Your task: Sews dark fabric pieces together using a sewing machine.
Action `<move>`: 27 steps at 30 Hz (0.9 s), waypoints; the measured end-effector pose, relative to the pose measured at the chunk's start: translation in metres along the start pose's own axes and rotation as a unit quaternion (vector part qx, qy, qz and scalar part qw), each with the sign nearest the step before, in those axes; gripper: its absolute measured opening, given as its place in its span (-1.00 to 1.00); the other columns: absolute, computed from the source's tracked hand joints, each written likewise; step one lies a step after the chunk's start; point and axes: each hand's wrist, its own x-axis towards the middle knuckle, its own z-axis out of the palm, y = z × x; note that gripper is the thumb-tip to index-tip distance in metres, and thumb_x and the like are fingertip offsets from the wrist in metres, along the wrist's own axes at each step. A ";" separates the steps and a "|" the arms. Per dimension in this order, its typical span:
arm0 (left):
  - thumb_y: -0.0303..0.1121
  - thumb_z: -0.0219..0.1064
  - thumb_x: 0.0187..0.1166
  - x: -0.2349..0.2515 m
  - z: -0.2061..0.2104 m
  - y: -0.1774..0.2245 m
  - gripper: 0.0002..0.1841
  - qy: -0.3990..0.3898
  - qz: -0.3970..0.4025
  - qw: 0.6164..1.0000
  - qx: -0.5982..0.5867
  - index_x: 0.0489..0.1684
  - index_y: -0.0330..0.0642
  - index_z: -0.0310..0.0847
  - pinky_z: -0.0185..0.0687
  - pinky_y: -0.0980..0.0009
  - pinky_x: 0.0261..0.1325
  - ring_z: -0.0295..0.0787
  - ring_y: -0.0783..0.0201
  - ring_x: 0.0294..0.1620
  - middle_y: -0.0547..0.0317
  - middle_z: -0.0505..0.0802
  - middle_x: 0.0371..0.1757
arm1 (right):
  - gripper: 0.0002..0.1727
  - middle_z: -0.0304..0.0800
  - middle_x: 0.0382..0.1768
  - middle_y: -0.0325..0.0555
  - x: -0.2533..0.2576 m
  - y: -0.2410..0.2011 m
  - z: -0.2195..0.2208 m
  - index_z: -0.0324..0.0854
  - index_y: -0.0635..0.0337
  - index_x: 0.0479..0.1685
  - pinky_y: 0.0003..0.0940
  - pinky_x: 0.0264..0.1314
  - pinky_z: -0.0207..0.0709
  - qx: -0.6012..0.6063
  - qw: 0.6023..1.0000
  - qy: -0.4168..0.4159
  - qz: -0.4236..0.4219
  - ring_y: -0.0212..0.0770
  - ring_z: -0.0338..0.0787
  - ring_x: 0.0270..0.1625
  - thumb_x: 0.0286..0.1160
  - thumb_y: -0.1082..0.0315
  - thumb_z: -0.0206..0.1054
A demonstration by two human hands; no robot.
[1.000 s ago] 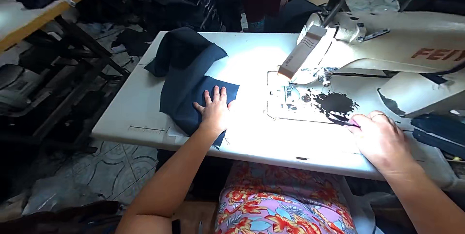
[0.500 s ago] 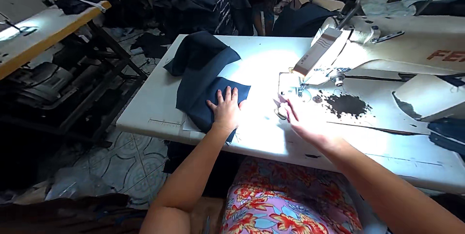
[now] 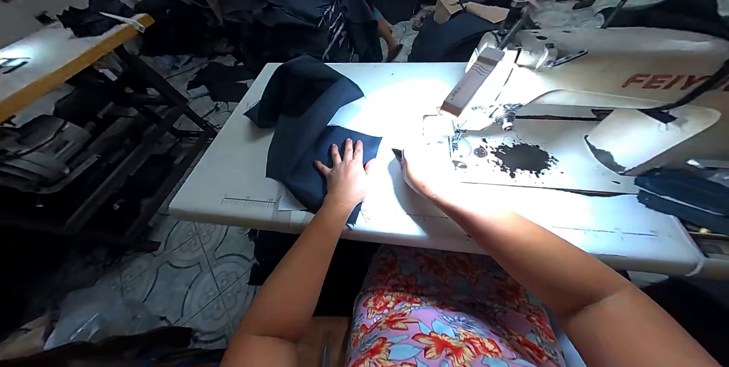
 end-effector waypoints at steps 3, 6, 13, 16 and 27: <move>0.05 -0.13 0.87 0.004 0.003 -0.004 -0.40 0.001 0.012 1.000 -0.007 0.87 0.10 0.16 -0.25 -0.70 0.55 -0.08 -0.28 0.89 0.10 0.23 0.89 | -0.70 0.79 0.05 0.30 -0.015 0.010 0.002 0.72 0.33 0.13 0.28 0.15 0.61 -0.005 0.999 0.042 -0.027 0.33 0.79 0.18 0.67 0.32 0.21; -0.08 -0.11 0.90 0.006 0.000 -0.010 -0.48 0.009 0.036 0.999 -0.029 0.82 0.14 0.28 -0.26 -0.71 0.54 -0.01 -0.27 0.88 0.13 0.33 0.85 | -0.66 0.78 0.10 0.21 -0.050 0.024 -0.024 0.68 0.23 0.27 0.20 0.14 0.64 -0.012 0.997 -0.045 0.056 0.23 0.79 0.18 0.73 0.23 0.23; -0.21 -0.01 0.86 -0.018 0.003 0.000 -0.55 -0.011 0.167 0.979 -0.113 0.67 0.12 0.51 -0.39 -0.63 0.64 0.06 -0.14 0.88 0.21 0.49 0.77 | -0.65 0.79 0.01 0.47 -0.123 0.157 -0.067 0.70 0.39 0.11 0.49 0.05 0.56 -0.033 0.950 0.010 0.309 0.50 0.79 0.13 0.74 0.21 0.26; -0.17 -0.02 0.85 -0.035 0.011 0.025 -0.55 -0.026 0.246 0.958 -0.146 0.61 0.10 0.58 -0.38 -0.63 0.64 0.10 -0.12 0.88 0.23 0.56 0.72 | -0.47 0.55 0.30 0.69 -0.134 0.194 -0.072 0.65 0.52 0.23 0.57 0.27 0.40 -0.056 0.943 0.048 0.325 0.66 0.54 0.39 0.65 0.12 0.39; -0.11 -0.21 0.91 -0.115 -0.034 0.099 -0.56 -0.019 0.218 0.717 -0.662 0.02 0.04 0.68 0.70 0.63 0.13 0.77 0.72 -0.08 0.62 0.87 -0.18 | -0.47 0.81 -0.04 -0.06 -0.109 0.047 -0.028 0.41 0.17 0.42 -0.26 0.03 0.76 0.765 0.592 -0.158 0.199 -0.22 0.85 -0.05 0.95 0.02 -0.32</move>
